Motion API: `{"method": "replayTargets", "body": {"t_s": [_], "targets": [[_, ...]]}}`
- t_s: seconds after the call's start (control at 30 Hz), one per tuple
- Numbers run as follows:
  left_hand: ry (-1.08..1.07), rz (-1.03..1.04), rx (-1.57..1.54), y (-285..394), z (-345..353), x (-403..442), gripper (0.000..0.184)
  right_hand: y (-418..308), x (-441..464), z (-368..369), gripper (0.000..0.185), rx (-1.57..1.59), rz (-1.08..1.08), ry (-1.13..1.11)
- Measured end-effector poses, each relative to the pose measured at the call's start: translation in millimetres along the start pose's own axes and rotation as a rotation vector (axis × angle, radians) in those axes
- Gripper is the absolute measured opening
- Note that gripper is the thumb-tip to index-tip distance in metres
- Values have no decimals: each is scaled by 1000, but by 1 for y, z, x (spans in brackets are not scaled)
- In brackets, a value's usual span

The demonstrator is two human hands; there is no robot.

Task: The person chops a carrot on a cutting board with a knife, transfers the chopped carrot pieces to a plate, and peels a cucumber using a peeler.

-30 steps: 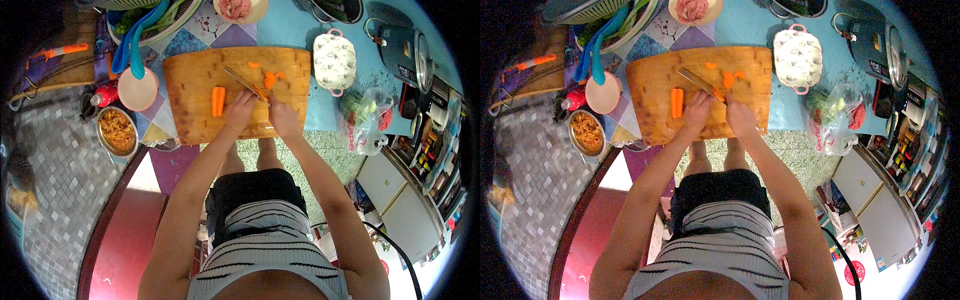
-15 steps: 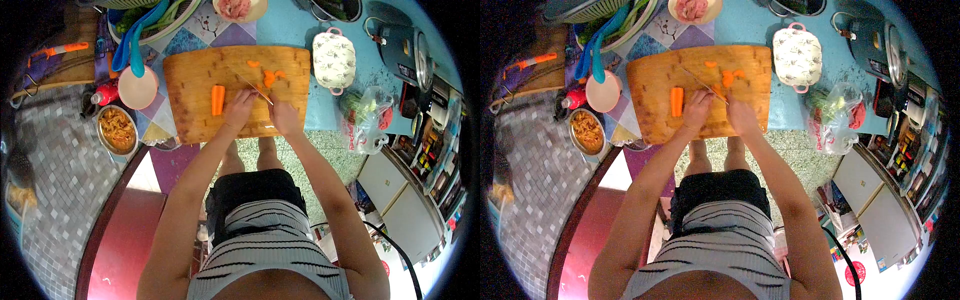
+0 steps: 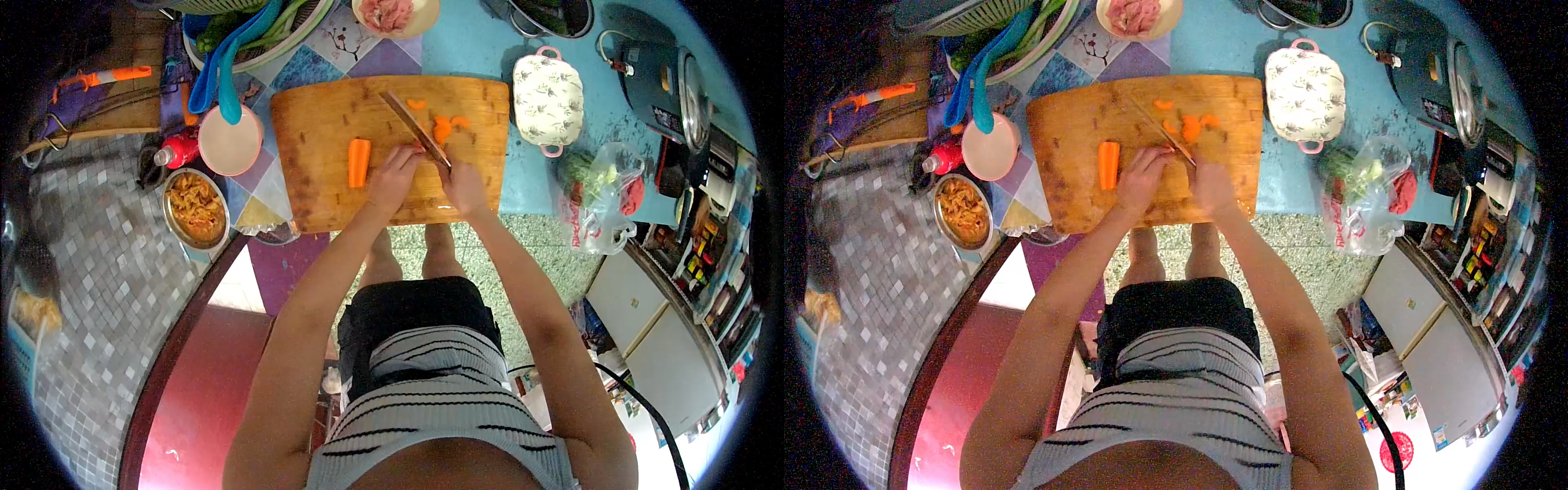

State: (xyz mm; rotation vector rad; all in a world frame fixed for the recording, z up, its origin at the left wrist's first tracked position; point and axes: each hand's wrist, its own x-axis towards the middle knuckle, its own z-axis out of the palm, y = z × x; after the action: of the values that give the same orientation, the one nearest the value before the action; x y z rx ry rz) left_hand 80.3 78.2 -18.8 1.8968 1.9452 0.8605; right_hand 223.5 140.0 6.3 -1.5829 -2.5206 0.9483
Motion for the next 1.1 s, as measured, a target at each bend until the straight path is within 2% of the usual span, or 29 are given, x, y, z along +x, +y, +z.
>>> {"method": "replayTargets", "body": {"t_s": [0.1,0.3,0.37,0.4,0.57,0.7,0.77,0.83,1.0,1.07,1.1], "targets": [[-4,1,33,-1,2,1,18,-3,-1,-13,20,-10,72,-77],[33,-40,39,2,4,2,18,-16,-13,-28,15,-154,-75,-40],[20,-41,51,1,3,1,18,-15,-10,-17,15,-150,111,-166],[1,-40,34,2,0,0,20,-16,-7,-13,15,-148,113,-172],[-16,-8,-17,-3,-2,-3,22,-9,1,-5,21,3,54,-65],[-30,-19,-28,-1,1,-3,23,-13,-10,-23,20,8,53,-58],[-31,-33,-20,-1,0,-1,22,-22,-14,-30,19,-78,80,-188],[-97,-53,16,-2,0,-2,21,-17,-11,-16,19,-96,87,-181],[-80,-46,-47,-4,-3,-4,24,-11,0,2,20,-74,73,-158],[-63,-37,-82,-4,-5,-3,25,-7,0,-3,21,22,11,-15],[-70,-40,-79,-4,-5,-4,25,-9,-1,-6,21,22,11,-14]]}}
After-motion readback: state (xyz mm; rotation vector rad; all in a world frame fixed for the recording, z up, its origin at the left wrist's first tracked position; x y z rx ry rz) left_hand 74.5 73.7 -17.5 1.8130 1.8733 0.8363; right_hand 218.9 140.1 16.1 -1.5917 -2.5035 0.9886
